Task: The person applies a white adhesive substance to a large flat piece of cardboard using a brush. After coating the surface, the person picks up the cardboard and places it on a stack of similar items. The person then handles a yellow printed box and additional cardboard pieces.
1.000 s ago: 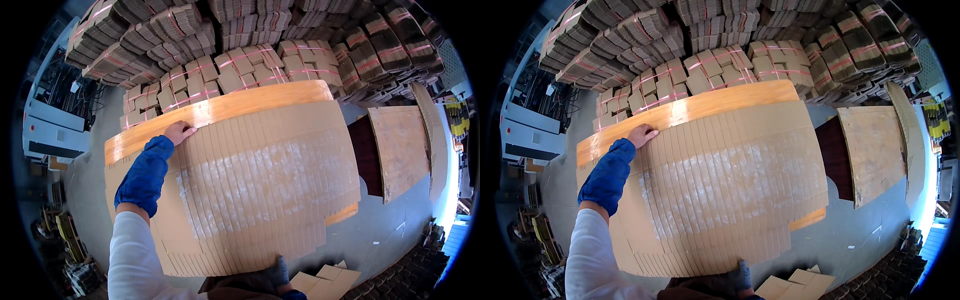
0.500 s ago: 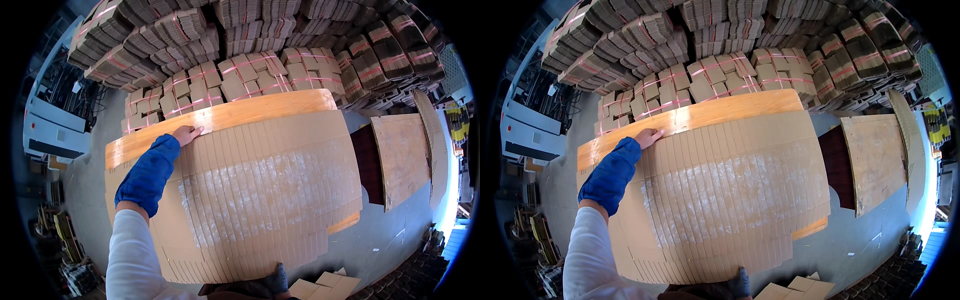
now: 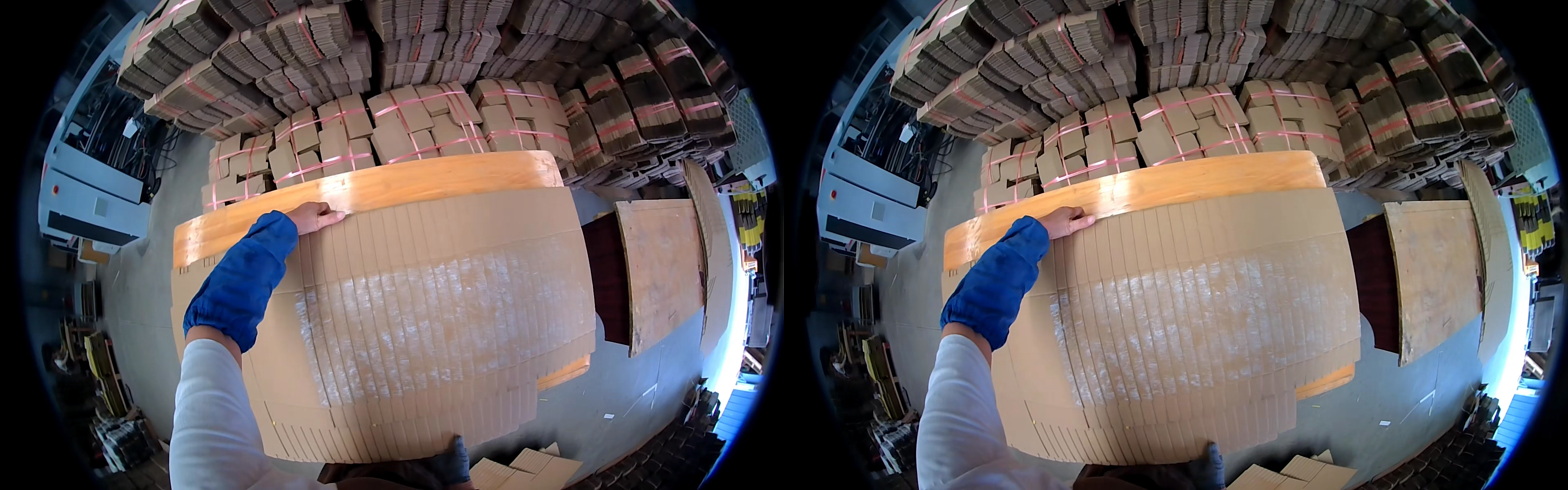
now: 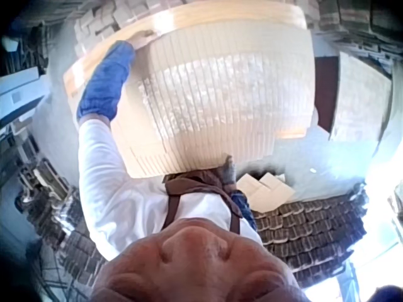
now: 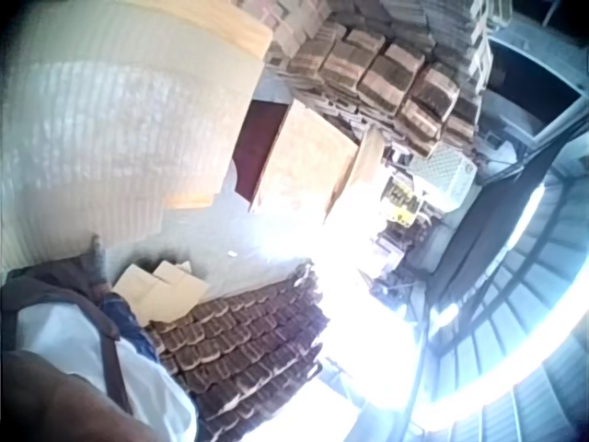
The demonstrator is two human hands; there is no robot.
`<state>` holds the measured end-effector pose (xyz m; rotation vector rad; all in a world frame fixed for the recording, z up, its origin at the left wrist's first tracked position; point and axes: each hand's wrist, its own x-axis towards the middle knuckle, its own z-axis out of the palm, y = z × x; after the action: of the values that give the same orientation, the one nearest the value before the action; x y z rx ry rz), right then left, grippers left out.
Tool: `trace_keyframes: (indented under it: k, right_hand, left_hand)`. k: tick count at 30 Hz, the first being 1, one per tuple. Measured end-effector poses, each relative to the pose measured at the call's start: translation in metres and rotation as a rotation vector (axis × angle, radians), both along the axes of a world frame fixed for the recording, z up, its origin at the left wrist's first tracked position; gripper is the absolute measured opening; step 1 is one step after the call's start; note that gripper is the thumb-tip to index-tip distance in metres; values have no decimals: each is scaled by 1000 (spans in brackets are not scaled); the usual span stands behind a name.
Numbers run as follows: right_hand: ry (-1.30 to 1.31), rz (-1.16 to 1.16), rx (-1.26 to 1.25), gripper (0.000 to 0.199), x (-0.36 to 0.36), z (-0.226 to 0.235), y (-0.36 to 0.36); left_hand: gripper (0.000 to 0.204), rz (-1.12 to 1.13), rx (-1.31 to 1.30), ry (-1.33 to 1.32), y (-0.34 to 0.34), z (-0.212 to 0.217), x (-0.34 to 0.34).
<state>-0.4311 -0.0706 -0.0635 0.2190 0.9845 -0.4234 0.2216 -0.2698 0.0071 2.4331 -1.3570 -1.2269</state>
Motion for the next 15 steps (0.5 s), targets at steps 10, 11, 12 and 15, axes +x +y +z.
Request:
trace_keyframes:
  k: [10,11,12,15]
  right_hand:
    - [-119,-47,79,103,-13,-20,10]
    - [-114,-35,67,103,-10,-16,9]
    - [-107,-24,54,104,-7,-11,7]
    - [-77,-1,-14,101,-6,-11,7]
  left_hand:
    - [59,117,-96,53,2,-15,-2]
    - [55,130,-88,45,3,-16,-2]
    - [55,145,-109,48,3,-16,-3]
    - [58,168,-139,30,3,-19,-4]
